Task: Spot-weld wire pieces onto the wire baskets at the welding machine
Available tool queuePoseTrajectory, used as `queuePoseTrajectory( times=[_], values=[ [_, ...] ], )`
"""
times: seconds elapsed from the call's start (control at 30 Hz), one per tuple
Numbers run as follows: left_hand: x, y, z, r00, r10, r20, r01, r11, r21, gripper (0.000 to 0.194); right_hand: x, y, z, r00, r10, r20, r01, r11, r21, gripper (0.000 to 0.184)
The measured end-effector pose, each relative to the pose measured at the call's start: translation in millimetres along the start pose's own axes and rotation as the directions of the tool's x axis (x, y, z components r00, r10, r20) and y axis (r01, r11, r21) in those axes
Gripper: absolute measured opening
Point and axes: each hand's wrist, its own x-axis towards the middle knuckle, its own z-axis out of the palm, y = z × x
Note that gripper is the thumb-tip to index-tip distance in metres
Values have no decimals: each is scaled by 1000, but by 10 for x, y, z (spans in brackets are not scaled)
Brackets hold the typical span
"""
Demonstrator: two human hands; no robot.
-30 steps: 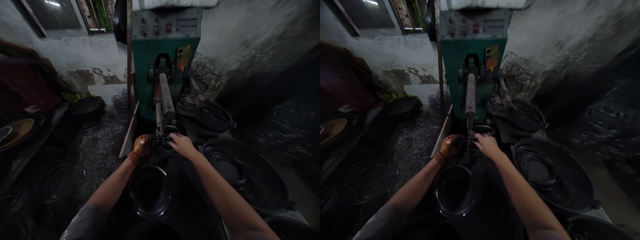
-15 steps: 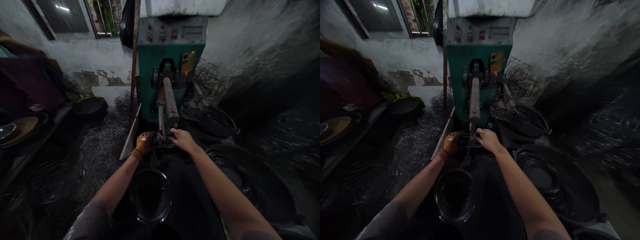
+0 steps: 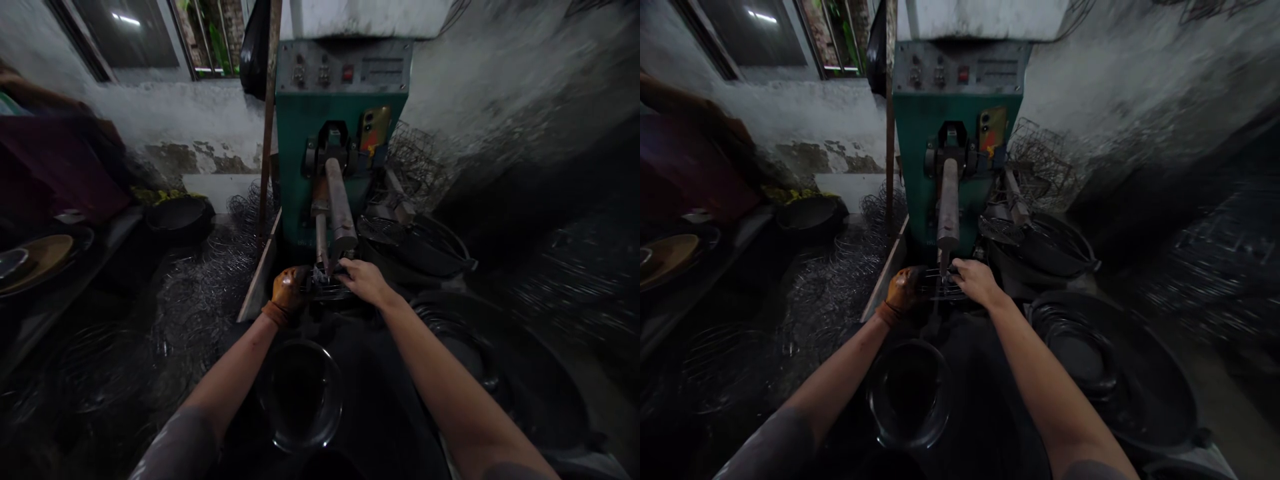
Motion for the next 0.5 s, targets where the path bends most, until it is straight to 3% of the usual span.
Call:
queuePoseTrajectory(
  times=[0.5],
  values=[
    [15, 31, -58, 999, 12, 36, -14, 999, 45, 59, -7, -36, -10, 1000, 23, 19, -23, 1000, 11, 18]
  ],
)
